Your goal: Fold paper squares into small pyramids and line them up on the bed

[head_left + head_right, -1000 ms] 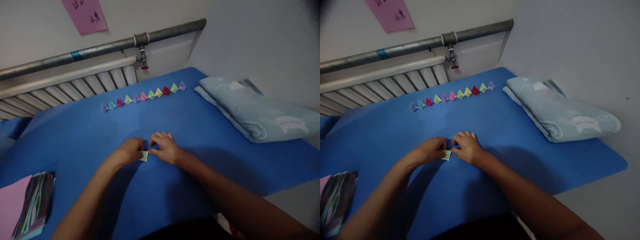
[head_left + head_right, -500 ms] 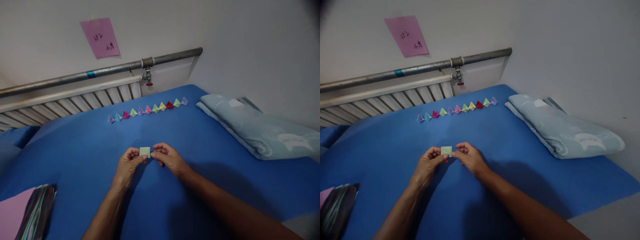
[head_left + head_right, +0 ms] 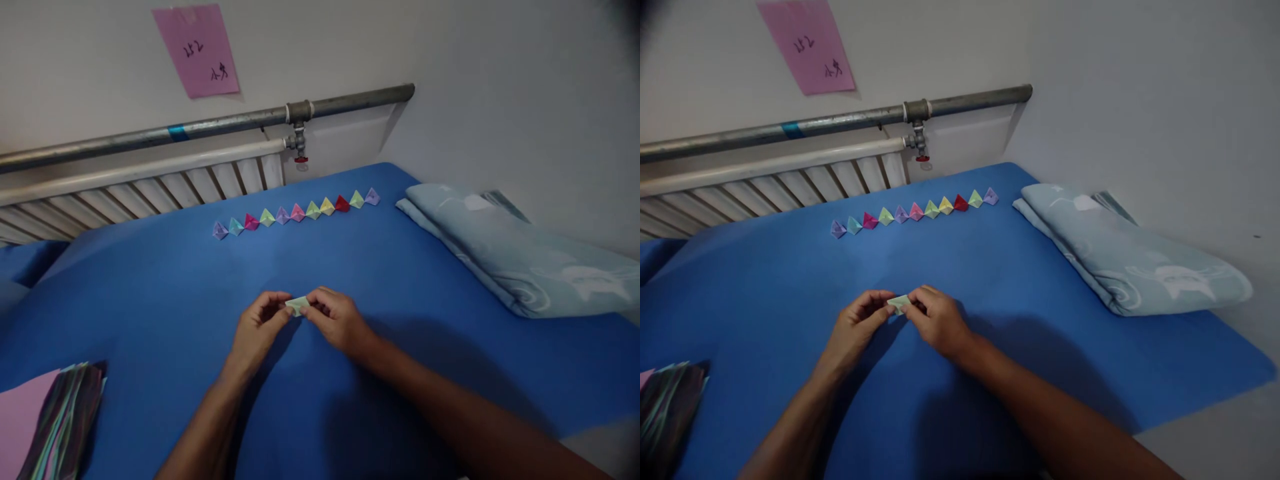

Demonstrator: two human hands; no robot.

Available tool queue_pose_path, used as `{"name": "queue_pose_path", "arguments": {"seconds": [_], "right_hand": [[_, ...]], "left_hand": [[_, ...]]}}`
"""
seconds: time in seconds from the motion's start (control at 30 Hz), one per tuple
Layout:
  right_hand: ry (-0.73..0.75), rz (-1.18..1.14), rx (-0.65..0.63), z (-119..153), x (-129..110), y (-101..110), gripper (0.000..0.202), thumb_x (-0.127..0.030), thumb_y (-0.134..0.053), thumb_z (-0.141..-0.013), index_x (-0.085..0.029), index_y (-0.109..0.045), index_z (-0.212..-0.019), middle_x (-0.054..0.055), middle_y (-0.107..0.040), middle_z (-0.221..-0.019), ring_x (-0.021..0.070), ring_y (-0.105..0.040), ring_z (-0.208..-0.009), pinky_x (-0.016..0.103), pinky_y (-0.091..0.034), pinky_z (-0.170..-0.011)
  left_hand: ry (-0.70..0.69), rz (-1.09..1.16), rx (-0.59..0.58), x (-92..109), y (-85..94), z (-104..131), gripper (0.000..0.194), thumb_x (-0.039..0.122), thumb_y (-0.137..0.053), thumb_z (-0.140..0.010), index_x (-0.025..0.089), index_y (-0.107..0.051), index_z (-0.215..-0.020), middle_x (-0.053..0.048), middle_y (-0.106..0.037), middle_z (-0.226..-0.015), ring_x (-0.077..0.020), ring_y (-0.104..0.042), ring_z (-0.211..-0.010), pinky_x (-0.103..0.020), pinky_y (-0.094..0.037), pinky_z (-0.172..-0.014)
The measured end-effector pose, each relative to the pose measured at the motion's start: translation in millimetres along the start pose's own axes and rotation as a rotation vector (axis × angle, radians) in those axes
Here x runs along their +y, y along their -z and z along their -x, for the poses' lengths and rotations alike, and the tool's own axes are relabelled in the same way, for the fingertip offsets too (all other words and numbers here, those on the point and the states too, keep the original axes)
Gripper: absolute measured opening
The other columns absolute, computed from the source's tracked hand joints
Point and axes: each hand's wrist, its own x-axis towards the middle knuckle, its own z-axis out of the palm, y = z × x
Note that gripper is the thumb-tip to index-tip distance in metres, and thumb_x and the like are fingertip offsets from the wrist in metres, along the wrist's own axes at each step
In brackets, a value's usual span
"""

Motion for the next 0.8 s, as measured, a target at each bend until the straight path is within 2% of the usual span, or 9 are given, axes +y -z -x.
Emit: {"name": "queue_pose_path", "arguments": {"seconds": [0.07,0.13,0.33,0.4,0.53,0.63,0.7,0.8], "right_hand": [[0.146,0.152,-0.005,1,0,3,0.015,-0.025,-0.052,-0.087,-0.018,-0.059,-0.075,-0.001,-0.052,-0.069,0.0116,-0.047,-0.064,0.025,-0.038,-0.061],[0.217,0.220,-0.043,2,-1,4,0.016,-0.024,-0.049,-0.090,-0.018,-0.060,-0.079,0.000,-0.053,-0.070,0.0121,-0.049,-0.066,0.025,-0.038,-0.062],[0.225,0.197,-0.105,3,1,7,0.011,-0.023,-0.053,-0.089,-0.019,-0.061,-0.084,0.000,-0.054,-0.072,0.0115,-0.050,-0.066,0.023,-0.040,-0.062],[0.271,0.249,-0.113,2,3,8,0.010,-0.021,-0.052,-0.090,-0.018,-0.060,-0.084,0.001,-0.055,-0.074,0.0124,-0.051,-0.068,0.024,-0.041,-0.064],[0.423,0.445,-0.136,-2,9,7,0.016,-0.016,-0.044,-0.092,-0.017,-0.060,-0.088,0.006,-0.060,-0.083,0.0165,-0.054,-0.079,0.029,-0.043,-0.075],[0.472,0.615,-0.160,-4,11,6,0.021,-0.014,-0.041,-0.092,-0.016,-0.061,-0.090,0.008,-0.061,-0.087,0.0184,-0.054,-0.084,0.031,-0.042,-0.078],[0.484,0.701,-0.186,-2,11,5,0.024,-0.014,-0.039,-0.094,-0.016,-0.062,-0.088,0.008,-0.062,-0.085,0.0186,-0.053,-0.081,0.031,-0.040,-0.077],[0.493,0.781,-0.239,4,10,7,0.026,-0.016,-0.038,-0.095,-0.016,-0.062,-0.085,0.008,-0.062,-0.083,0.0186,-0.050,-0.076,0.032,-0.037,-0.073]], "left_hand": [[-0.119,-0.188,-0.016,0,4.6,0,0.019,0.027,-0.069,-0.069,0.021,-0.068,-0.087,-0.001,-0.068,-0.080,-0.0151,-0.060,-0.075,-0.029,-0.047,-0.075],[-0.194,-0.333,-0.052,2,7.0,1,0.013,0.025,-0.066,-0.071,0.023,-0.069,-0.084,0.000,-0.069,-0.079,-0.0163,-0.060,-0.076,-0.029,-0.047,-0.076],[-0.241,-0.458,-0.066,4,6.6,2,0.006,0.025,-0.062,-0.074,0.022,-0.067,-0.076,0.001,-0.069,-0.074,-0.0157,-0.061,-0.071,-0.027,-0.047,-0.070],[-0.284,-0.500,-0.076,3,6.7,2,0.006,0.024,-0.060,-0.076,0.022,-0.066,-0.077,0.001,-0.069,-0.074,-0.0152,-0.062,-0.070,-0.027,-0.047,-0.069],[-0.523,-0.662,-0.074,-6,8.7,-1,0.011,0.019,-0.053,-0.084,0.021,-0.064,-0.087,-0.003,-0.069,-0.087,-0.0169,-0.063,-0.084,-0.030,-0.049,-0.078],[-0.713,-0.829,-0.070,-14,9.7,-4,0.014,0.013,-0.049,-0.084,0.017,-0.061,-0.086,-0.006,-0.067,-0.086,-0.0189,-0.062,-0.086,-0.034,-0.049,-0.080],[-0.777,-0.946,-0.090,-17,9.0,-4,0.014,0.010,-0.047,-0.084,0.016,-0.060,-0.083,-0.007,-0.067,-0.083,-0.0194,-0.061,-0.083,-0.035,-0.049,-0.078],[-0.786,-1.087,-0.133,-17,6.5,3,0.015,0.010,-0.046,-0.086,0.016,-0.060,-0.082,-0.008,-0.067,-0.084,-0.0196,-0.060,-0.080,-0.036,-0.047,-0.077]]}}
